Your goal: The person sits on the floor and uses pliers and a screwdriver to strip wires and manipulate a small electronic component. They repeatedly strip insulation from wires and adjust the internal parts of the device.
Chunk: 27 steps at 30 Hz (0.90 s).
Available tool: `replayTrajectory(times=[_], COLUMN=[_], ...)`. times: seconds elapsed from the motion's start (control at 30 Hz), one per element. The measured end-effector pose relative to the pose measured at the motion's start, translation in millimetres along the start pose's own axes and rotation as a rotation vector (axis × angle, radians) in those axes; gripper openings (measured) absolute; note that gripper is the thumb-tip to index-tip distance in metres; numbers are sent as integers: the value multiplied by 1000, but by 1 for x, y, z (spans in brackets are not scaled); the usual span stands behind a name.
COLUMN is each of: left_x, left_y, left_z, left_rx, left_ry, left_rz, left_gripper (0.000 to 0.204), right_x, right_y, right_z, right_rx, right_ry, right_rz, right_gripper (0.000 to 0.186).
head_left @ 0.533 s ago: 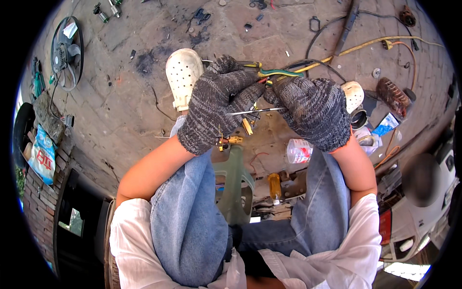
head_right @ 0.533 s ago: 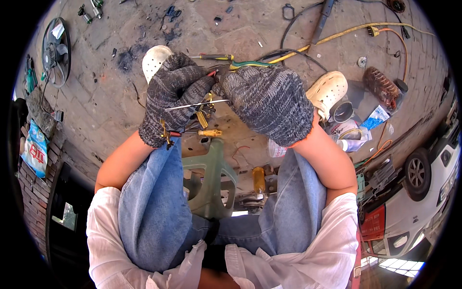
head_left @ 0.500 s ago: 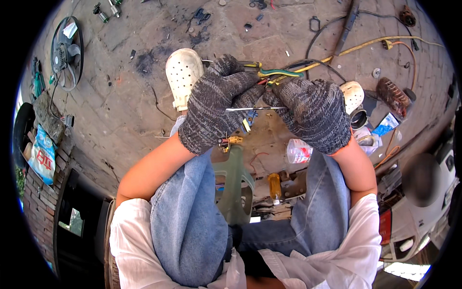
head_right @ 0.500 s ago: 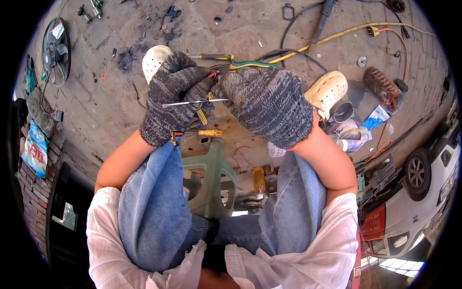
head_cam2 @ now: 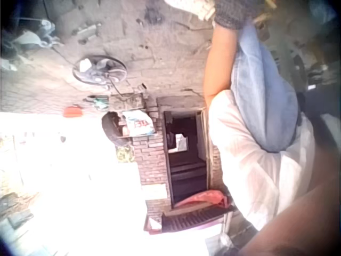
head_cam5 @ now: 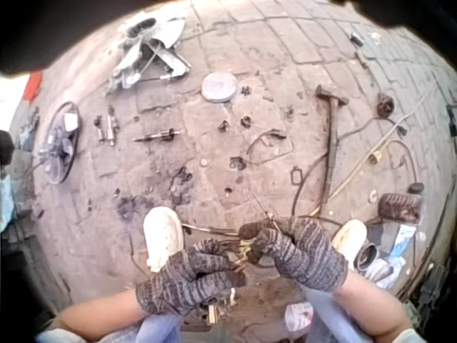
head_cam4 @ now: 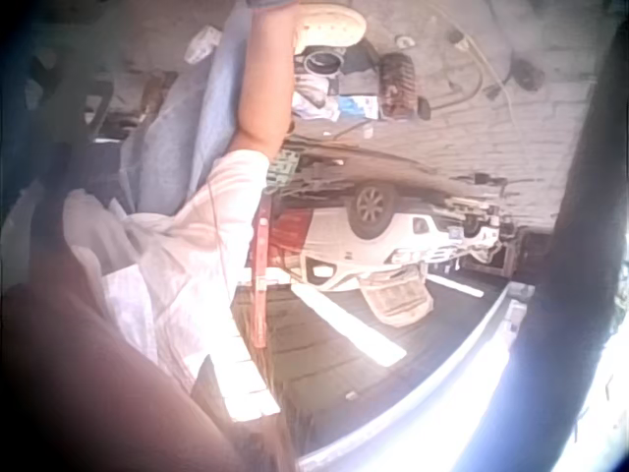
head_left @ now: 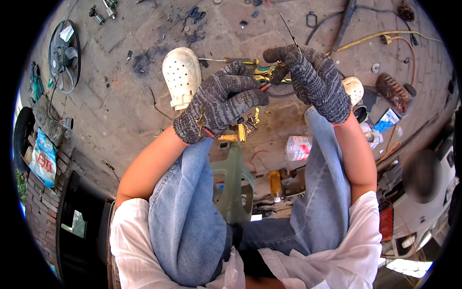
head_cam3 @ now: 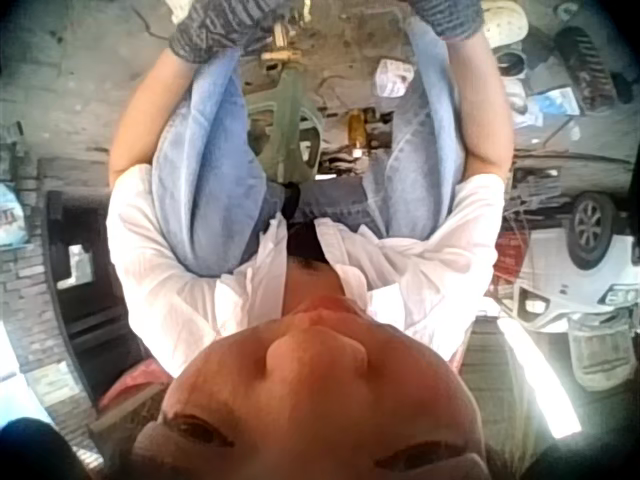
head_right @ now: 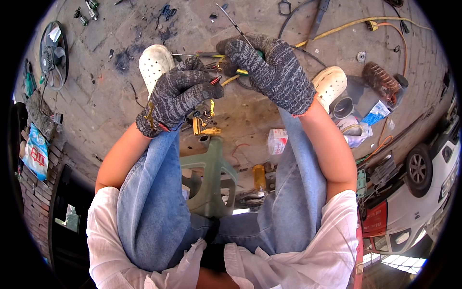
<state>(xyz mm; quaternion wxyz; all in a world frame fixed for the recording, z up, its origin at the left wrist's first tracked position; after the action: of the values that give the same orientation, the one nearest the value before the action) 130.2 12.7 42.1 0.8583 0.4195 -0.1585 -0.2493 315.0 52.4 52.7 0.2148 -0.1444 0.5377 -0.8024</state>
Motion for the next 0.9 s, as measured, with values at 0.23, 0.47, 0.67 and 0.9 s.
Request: replayTrajectory(times=[0.23,0.47,0.67,0.9], left_x=[1,-2,4,-1], left_y=[16,7,-8,12], left_z=[-2,4,8,7], left_rx=[-208,-454,-455,-285], left_ry=[-211,-292,-272,-41], left_rz=[318,615,635,391], left_gripper=[31,42,44,25], right_x=[-10,6,25,31], right_y=[-16,-47,-19,-11], right_z=[7,9,5,16], right_rx=[-234,-759,-612,-536], right_ry=[417,-45,-105,-135], right_rz=[85,717,876,997], right_gripper=[49,48,34,32])
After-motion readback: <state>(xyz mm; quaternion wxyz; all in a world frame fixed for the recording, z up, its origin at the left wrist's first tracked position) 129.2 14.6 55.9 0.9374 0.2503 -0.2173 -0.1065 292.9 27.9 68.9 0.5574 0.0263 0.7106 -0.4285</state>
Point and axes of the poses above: each hand's wrist, its own z-axis away from the middle knuckle, its own x-axis out of the palm, y = z × x, the point moved 5 cm from there along -z, towards the middle knuckle, and after that the axes turned 9 degrees about -x, right-handed, at the moved point
